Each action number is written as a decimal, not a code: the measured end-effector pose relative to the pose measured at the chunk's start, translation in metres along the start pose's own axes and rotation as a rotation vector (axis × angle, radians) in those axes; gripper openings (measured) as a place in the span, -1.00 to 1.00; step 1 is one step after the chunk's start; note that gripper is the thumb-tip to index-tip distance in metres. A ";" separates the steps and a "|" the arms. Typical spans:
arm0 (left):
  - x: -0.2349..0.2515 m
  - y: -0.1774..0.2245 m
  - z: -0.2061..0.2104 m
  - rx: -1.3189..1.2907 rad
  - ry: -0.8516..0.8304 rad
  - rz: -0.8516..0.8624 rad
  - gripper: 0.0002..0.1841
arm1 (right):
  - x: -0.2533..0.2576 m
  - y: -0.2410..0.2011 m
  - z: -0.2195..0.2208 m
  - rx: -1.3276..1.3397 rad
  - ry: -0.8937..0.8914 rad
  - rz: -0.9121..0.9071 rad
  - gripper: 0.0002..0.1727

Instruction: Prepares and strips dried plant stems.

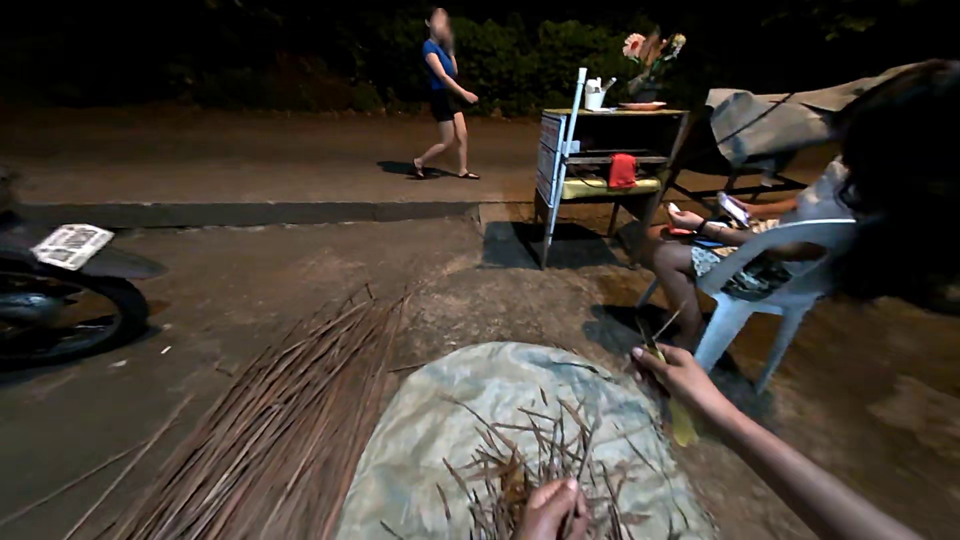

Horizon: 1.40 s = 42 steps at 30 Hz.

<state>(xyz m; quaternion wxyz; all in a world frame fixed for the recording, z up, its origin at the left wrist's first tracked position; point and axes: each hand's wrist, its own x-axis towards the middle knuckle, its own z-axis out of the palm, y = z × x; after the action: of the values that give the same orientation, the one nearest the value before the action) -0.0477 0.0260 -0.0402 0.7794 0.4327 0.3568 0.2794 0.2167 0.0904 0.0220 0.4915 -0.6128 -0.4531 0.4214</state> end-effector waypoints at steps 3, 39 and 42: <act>-0.003 0.007 -0.002 -0.028 0.002 0.020 -0.59 | -0.014 0.002 0.011 0.014 -0.152 0.022 -0.60; 0.002 0.005 -0.011 -0.489 -0.096 -0.029 -0.48 | 0.007 0.028 0.018 -0.068 -0.133 -0.088 -0.66; 0.004 0.004 -0.011 -0.489 -0.137 -0.030 -0.47 | 0.008 0.025 0.018 -0.010 -0.108 -0.084 -0.66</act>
<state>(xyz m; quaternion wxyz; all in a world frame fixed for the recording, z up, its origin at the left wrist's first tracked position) -0.0548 0.0360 -0.0425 0.8873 0.2440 0.2313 0.3157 0.2047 0.0992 -0.0061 0.4806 -0.5720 -0.5065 0.4305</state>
